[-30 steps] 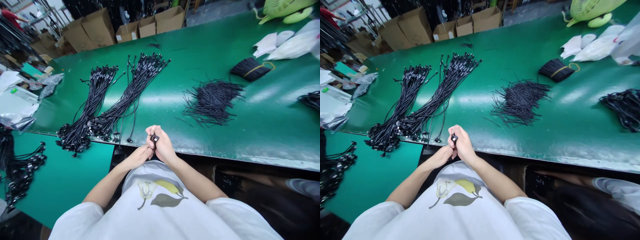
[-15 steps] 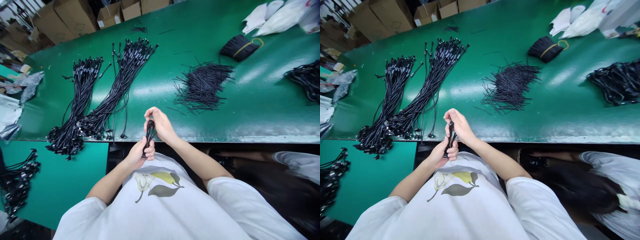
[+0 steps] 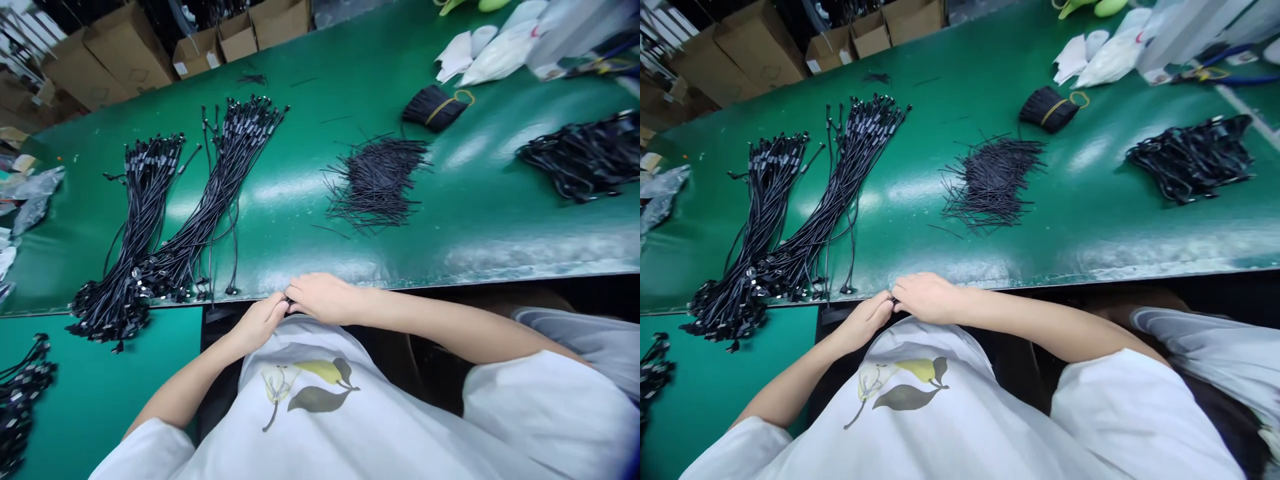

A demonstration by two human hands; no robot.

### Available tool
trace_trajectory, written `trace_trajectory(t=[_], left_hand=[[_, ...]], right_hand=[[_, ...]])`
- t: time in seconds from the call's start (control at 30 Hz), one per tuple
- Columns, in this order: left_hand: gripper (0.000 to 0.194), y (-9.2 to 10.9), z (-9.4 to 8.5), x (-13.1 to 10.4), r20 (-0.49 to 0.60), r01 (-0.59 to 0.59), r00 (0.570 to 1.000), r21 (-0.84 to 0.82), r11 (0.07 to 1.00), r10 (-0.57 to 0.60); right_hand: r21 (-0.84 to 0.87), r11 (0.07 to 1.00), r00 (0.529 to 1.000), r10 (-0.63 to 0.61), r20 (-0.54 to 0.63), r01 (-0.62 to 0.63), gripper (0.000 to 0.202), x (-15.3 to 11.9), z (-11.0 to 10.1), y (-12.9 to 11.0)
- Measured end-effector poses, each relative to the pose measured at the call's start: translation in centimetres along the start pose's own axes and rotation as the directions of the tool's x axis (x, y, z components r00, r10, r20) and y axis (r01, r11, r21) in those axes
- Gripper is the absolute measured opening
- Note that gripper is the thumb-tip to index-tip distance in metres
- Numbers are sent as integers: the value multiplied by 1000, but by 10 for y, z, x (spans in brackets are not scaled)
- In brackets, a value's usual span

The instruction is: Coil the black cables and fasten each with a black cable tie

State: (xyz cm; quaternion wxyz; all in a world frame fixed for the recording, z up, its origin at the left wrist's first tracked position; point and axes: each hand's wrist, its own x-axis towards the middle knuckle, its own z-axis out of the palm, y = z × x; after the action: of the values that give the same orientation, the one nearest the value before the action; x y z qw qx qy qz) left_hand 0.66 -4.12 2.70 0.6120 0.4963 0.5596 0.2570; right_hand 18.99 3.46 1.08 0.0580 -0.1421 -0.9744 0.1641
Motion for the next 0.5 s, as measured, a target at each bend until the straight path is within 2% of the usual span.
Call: trace_trajectory(t=[0.07,0.1,0.2,0.3,0.4,0.5], left_hand=[[25,2,-2,1,-14,-44,999,221,974,49],[23,2,-2,3,4,-50,999,280,959,51],[25,-1,-3,8,38,-43,999,239,970,35],[29,-2,-1,12,48,-21,999,190,982,12],[24,-2,1,17,40,-35,999,293,956,25],[23,-2,4,21,28,-105,994,416,903,103]], right_hand=[[2,999,999,49,15,-49,31,-1,4,-3],[-16,999,999,50,10,-50,29,-2,5,-4],[-65,997,999,30,-20,-31,26,-3,6,-6],[-70,995,997,72,14,-71,27,-6,3,-3],[-87,992,992,97,78,-90,23,-11,0,1],[-85,992,989,106,101,-97,22,-14,0,2]])
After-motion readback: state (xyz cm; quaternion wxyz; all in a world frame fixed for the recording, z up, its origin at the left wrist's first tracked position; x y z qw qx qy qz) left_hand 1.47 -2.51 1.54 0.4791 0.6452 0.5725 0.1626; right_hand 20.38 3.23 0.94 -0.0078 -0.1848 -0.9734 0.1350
